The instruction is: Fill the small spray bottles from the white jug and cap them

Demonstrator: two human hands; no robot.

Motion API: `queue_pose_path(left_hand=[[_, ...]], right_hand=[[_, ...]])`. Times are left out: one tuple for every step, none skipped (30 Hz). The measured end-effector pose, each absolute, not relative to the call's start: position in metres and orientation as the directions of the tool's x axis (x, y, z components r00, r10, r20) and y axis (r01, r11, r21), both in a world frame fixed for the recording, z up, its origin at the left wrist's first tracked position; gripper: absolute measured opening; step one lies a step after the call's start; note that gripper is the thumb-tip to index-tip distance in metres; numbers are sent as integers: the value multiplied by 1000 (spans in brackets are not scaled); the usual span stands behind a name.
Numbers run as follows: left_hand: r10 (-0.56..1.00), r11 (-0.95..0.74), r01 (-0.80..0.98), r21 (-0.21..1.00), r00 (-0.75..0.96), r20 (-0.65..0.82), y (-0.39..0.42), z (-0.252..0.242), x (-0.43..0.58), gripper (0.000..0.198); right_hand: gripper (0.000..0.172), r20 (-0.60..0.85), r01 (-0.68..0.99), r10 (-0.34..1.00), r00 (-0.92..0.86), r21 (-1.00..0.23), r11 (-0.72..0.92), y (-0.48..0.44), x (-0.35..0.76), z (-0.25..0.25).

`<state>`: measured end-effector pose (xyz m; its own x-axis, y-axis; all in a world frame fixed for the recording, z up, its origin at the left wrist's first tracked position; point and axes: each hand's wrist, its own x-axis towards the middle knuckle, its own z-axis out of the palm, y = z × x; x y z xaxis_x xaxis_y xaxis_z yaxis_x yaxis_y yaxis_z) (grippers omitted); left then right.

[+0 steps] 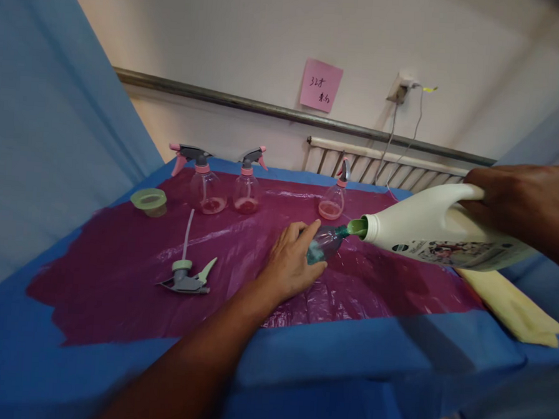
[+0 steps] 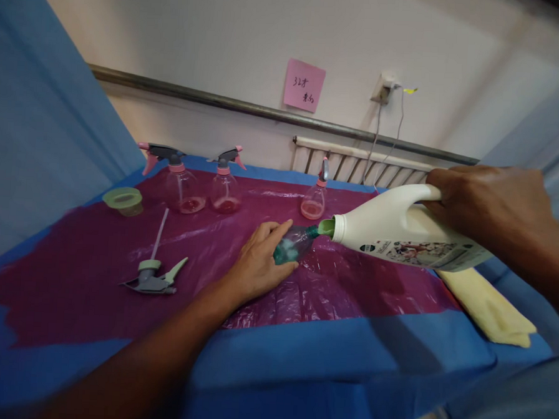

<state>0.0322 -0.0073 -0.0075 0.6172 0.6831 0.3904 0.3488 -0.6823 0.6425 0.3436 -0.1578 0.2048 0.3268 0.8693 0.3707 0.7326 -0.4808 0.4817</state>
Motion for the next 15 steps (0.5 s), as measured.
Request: queue_pose_path(left_hand=[[683,-683,349,642,616,392,-7,-8,32,90],[683,-684,349,641,616,393,-7,-8,32,90],[683,-683,349,641,616,392,-7,-8,33,90],[684,-682,350,642,617,390,-7,-8,33,90],[685,-680,350,645,617,387,-7,-7,33,90],[687,-677,351,646,617,384,-7,-7,33,90],[688,-676,353,647,617,382,-7,-7,33,91],[688,-676,354,646,619,380,-7,-7,33,91],[687,-677,355,645,620,380,-7,-7,33,91],[687,-678,356,643,619,381,-7,-7,33,92],[686,-680,357,641,619,383,-7,-7,33,92],[685,-681,356,639,617,387,-7,-8,33,92],[685,-683,355,638,614,392,-7,-8,33,91],[686,-684,354,638,611,396,-7,-9,33,91],[685,-685,351,638,610,399,-7,-10,33,91]], right_hand=[[26,372,735,868,330,476,-484,-158,344,204],[26,372,736,865,338,469,-489,-158,345,204],[26,373,736,862,343,464,-494,-158,346,204],[26,374,736,861,345,461,-495,-157,347,203],[26,379,737,860,341,460,-495,-157,348,202],[26,382,737,860,337,461,-494,-157,349,202],[25,383,737,862,334,464,-492,-158,349,202],[25,382,735,862,335,467,-492,-158,349,201],[25,378,731,861,339,470,-494,-158,348,202],[24,375,728,860,347,471,-499,-158,347,202],[24,374,724,857,353,472,-504,-158,346,203],[24,373,723,857,355,472,-505,-158,345,203],[24,374,725,859,351,472,-502,-158,344,204],[24,375,729,861,344,471,-497,-158,343,204],[23,379,733,864,332,473,-489,-158,343,204]])
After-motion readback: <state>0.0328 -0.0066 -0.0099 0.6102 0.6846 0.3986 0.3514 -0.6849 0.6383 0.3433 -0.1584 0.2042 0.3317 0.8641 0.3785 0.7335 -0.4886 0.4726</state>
